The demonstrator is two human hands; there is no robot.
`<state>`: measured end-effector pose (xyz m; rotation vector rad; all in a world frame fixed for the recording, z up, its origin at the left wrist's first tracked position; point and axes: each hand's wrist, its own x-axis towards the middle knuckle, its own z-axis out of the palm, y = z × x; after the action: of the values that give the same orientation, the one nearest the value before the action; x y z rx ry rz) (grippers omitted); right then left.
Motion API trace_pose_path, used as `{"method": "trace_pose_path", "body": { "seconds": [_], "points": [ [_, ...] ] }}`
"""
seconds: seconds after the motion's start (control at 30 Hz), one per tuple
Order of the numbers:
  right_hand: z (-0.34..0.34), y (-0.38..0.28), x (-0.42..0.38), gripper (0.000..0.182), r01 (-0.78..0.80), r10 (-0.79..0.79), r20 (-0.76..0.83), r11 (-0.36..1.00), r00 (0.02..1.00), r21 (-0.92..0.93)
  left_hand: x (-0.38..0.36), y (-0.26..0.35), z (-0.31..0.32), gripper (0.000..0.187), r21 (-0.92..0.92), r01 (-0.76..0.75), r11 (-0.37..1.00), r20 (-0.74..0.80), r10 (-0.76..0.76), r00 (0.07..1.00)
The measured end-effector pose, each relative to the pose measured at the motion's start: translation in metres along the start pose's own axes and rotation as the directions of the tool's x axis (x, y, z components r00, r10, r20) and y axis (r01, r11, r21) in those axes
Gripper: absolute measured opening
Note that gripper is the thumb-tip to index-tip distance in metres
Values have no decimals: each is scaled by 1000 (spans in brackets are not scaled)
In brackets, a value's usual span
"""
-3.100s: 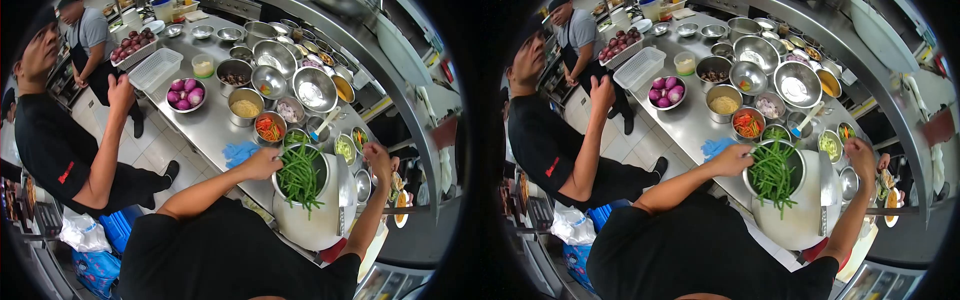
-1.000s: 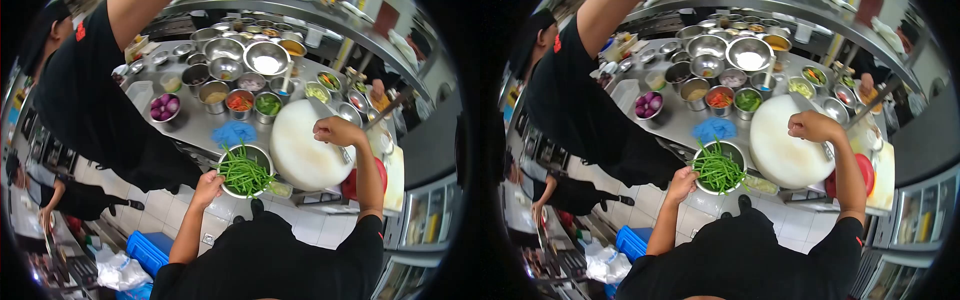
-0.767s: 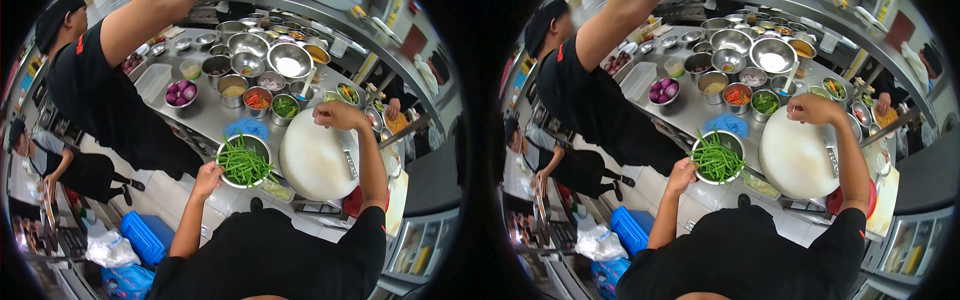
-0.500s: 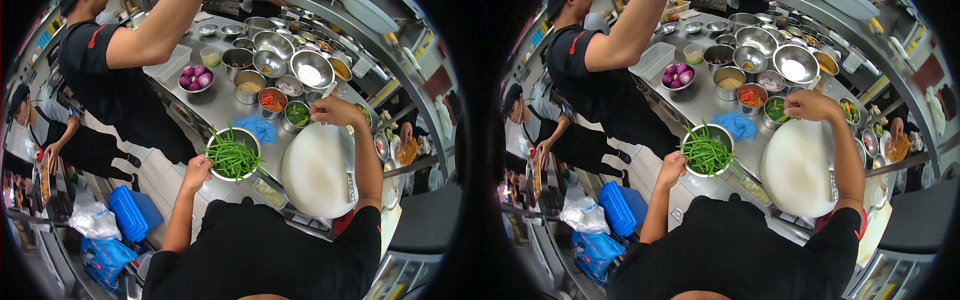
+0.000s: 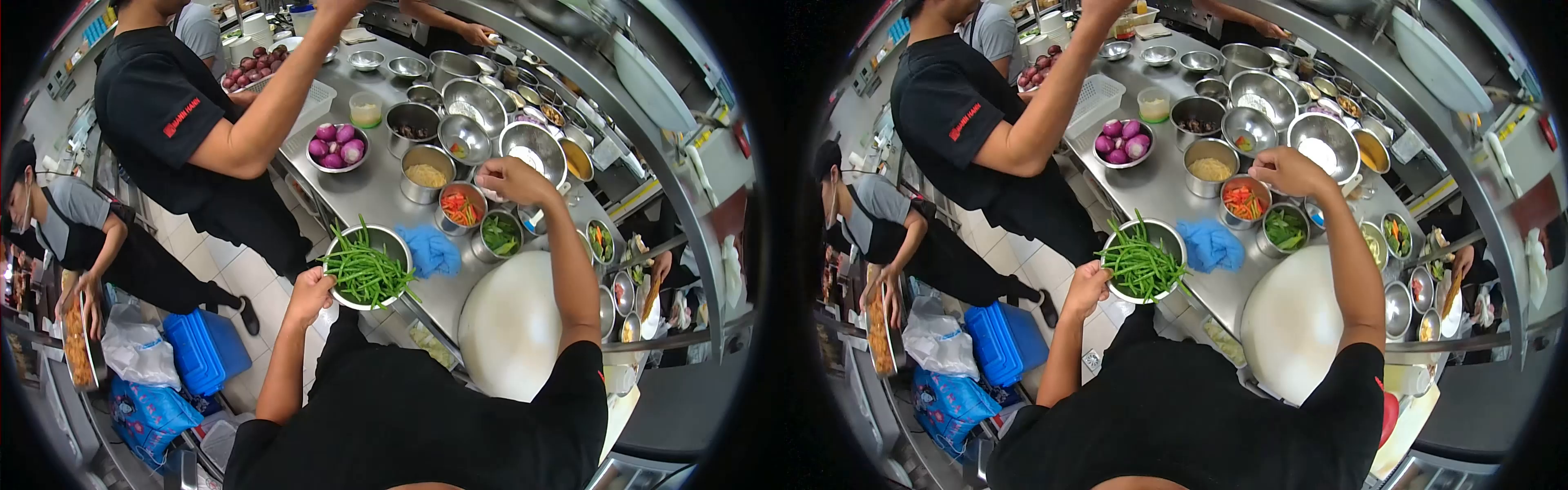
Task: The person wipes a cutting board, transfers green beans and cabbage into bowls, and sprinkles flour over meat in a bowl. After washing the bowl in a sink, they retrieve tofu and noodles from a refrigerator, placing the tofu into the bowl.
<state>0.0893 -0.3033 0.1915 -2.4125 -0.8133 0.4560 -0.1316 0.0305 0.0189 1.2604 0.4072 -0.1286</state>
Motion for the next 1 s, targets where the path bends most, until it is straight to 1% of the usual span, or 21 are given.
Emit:
{"method": "trace_pose_path", "body": {
  "seconds": [0.03,0.07,0.1,0.17,0.2,0.23,0.3,0.33,0.37,0.47,0.5,0.57,0.6,0.63,0.7,0.77,0.83,0.87,0.9,0.97,1.0],
  "points": [
    [1,1,14,22,31,-34,-78,999,996,-31,7,1,-3,11,17,1,1000,10,-2,1000],
    [4,6,29,22,19,-24,-138,999,990,-37,15,4,-5,10,13,-3,1000,13,3,1000],
    [8,13,44,22,14,-21,-140,999,990,-46,22,6,-8,10,6,-6,1000,20,6,1000],
    [11,29,71,21,13,-18,-126,999,992,-36,37,13,-12,9,10,26,1000,76,-27,997],
    [11,30,83,21,19,-34,-109,991,993,-134,48,17,-14,9,14,34,999,95,-35,995],
    [11,29,89,23,-2,-10,-63,981,998,-192,55,20,-15,9,3,35,999,106,-35,994],
    [12,29,100,23,-35,35,-3,986,999,-161,69,25,-18,9,-8,55,998,142,-53,988],
    [9,27,107,22,-64,70,23,980,997,-189,77,24,-20,9,15,56,998,148,-57,987],
    [8,27,114,22,-64,70,24,979,997,-194,82,26,-21,9,10,54,998,149,-55,987],
    [7,39,135,20,-87,89,10,988,996,-131,97,35,-20,8,28,87,996,201,-91,975],
    [6,36,138,20,-75,77,10,988,997,-134,102,36,-22,8,26,78,997,193,-81,978],
    [5,29,142,18,-63,63,0,992,998,-113,110,37,-23,9,36,88,995,245,-94,965],
    [3,29,145,18,-65,68,18,985,997,-159,112,41,-22,9,70,82,994,242,-97,965],
    [2,28,148,18,-50,54,20,985,998,-165,113,44,-22,9,64,72,995,233,-85,969],
    [0,26,148,19,-74,86,54,978,995,-194,111,50,-19,9,193,30,981,215,-72,974],
    [1,34,150,19,-80,88,46,984,995,-158,110,50,-18,9,178,27,984,205,-64,977],
    [-1,43,155,18,-35,45,55,983,997,-179,104,54,-14,10,134,29,991,220,-58,974],
    [0,52,159,17,-20,26,41,992,999,-125,105,47,-16,10,122,31,992,218,-57,974],
    [1,57,165,17,-22,27,41,992,999,-123,103,48,-14,10,124,33,992,218,-60,974],
    [2,67,175,17,6,-8,-27,998,1000,-65,96,51,-10,10,63,46,997,175,-56,983],
    [4,62,179,18,-56,62,-74,995,995,82,95,51,-11,10,50,54,997,168,-62,984]
  ]
}}
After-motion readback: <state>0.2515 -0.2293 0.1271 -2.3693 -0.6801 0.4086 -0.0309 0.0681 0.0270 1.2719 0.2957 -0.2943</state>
